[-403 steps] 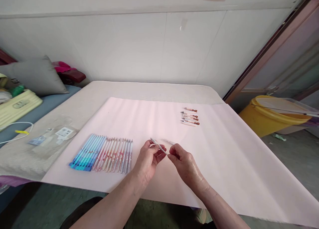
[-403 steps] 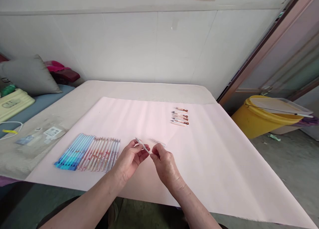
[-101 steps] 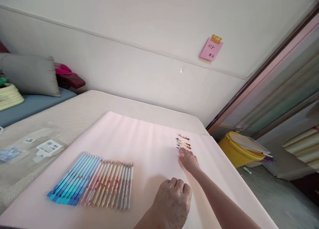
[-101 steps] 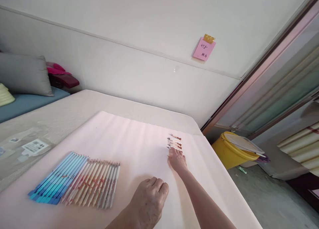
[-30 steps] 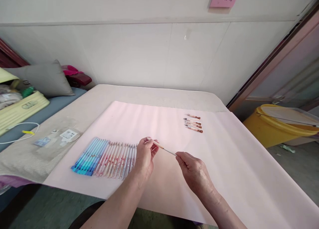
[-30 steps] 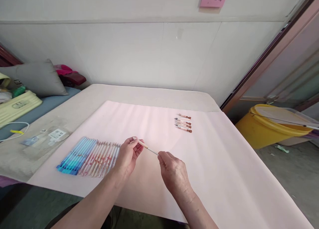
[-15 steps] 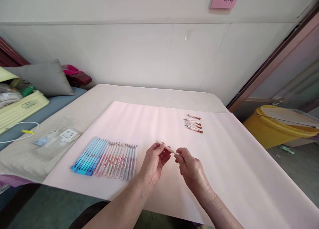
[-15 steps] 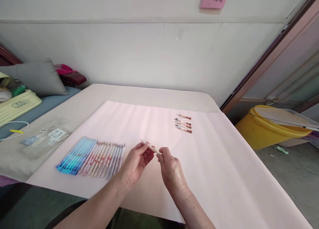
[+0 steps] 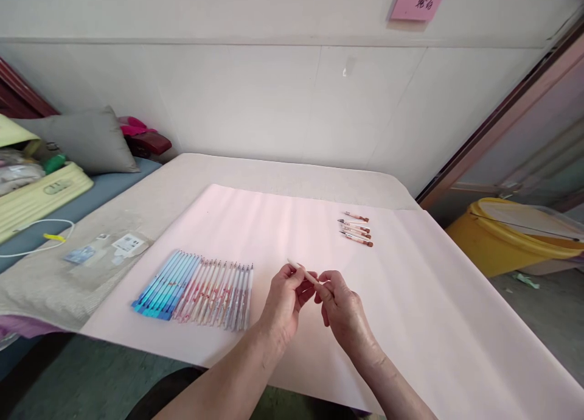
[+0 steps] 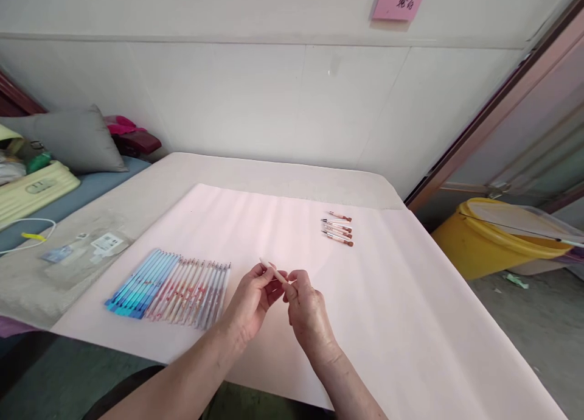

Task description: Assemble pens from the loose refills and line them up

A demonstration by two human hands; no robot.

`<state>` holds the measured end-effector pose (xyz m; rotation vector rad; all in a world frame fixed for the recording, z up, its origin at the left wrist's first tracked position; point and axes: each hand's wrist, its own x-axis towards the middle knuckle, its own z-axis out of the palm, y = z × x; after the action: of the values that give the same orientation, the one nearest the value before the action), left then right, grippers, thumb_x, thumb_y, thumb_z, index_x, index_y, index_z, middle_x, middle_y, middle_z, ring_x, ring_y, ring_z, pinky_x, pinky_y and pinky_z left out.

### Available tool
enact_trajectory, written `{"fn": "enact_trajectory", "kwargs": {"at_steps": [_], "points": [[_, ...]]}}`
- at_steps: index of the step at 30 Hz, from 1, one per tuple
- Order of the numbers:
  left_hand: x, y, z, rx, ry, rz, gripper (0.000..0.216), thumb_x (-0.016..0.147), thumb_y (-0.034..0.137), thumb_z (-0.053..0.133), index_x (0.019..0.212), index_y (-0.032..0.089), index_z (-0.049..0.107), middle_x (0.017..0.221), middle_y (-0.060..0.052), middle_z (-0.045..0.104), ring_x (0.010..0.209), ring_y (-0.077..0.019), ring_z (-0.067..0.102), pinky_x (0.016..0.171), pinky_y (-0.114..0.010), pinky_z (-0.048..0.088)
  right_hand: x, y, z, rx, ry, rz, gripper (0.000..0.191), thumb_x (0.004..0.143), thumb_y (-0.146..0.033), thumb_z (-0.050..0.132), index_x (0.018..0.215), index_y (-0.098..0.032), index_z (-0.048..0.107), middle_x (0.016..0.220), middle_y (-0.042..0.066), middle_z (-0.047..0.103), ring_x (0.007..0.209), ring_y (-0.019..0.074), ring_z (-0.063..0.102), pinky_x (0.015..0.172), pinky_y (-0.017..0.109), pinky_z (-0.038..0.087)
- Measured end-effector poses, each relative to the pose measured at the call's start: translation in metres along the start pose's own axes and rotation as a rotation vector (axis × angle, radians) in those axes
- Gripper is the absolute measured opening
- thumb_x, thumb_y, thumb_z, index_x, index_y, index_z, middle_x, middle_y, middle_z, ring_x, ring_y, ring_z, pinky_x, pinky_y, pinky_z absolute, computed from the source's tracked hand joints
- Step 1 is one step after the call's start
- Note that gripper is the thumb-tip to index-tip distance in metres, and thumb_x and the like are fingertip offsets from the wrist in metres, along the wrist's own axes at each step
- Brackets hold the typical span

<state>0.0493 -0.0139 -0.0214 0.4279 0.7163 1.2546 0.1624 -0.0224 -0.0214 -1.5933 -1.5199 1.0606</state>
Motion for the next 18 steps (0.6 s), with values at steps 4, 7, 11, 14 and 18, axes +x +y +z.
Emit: {"fn": "enact_trajectory", "kwargs": {"at_steps": [4, 7, 11, 14, 18], "points": [[-0.002, 0.002, 0.0, 0.0, -0.033, -0.009, 0.018, 0.078, 0.033, 0.056, 0.077, 0.016, 0.051, 0.081, -0.007, 0.06, 0.068, -0.0159, 0.059, 0.069, -0.033, 0.046, 0.001, 0.002, 0.001, -0.017, -0.005, 0.016, 0.021, 0.085, -0.043, 0.037, 0.088, -0.024, 0.045, 0.057, -0.007, 0.052, 0.035, 0.0092, 0.043, 0.04, 0.021, 0.034], [-0.001, 0.004, 0.0, 0.013, 0.002, 0.005, 0.018, 0.077, 0.034, 0.057, 0.079, 0.017, 0.05, 0.084, -0.007, 0.061, 0.074, -0.0174, 0.06, 0.076, -0.035, 0.046, 0.003, 0.006, -0.004, -0.19, 0.031, -0.011, 0.027, 0.086, -0.048, 0.036, 0.082, -0.024, 0.047, 0.049, -0.006, 0.049, 0.04, 0.012, 0.046, 0.043, 0.021, 0.032], [0.0, 0.005, 0.0, 0.062, 0.05, 0.008, 0.018, 0.077, 0.033, 0.058, 0.078, 0.017, 0.051, 0.083, -0.007, 0.061, 0.078, -0.0165, 0.061, 0.081, -0.035, 0.045, 0.005, 0.011, -0.011, -0.48, 0.069, -0.066, 0.039, 0.084, -0.054, 0.037, 0.064, -0.023, 0.051, 0.05, -0.002, 0.05, 0.047, 0.0136, 0.046, 0.044, 0.022, 0.027], [0.001, 0.004, 0.0, 0.1, 0.083, -0.002, 0.018, 0.075, 0.033, 0.059, 0.076, 0.017, 0.05, 0.082, -0.007, 0.062, 0.077, -0.0157, 0.061, 0.08, -0.033, 0.045, 0.007, 0.012, -0.01, -0.447, 0.058, -0.062, 0.034, 0.084, -0.051, 0.038, 0.07, -0.025, 0.054, 0.05, -0.003, 0.05, 0.048, 0.0141, 0.046, 0.045, 0.022, 0.027], [0.001, 0.002, -0.001, 0.158, 0.129, 0.003, 0.021, 0.074, 0.037, 0.06, 0.078, 0.017, 0.051, 0.083, -0.008, 0.063, 0.076, -0.017, 0.062, 0.072, -0.032, 0.048, 0.004, 0.008, -0.005, -0.252, -0.001, -0.016, 0.018, 0.083, -0.038, 0.04, 0.09, -0.024, 0.049, 0.049, -0.006, 0.05, 0.049, 0.0147, 0.049, 0.047, 0.022, 0.033]]}}
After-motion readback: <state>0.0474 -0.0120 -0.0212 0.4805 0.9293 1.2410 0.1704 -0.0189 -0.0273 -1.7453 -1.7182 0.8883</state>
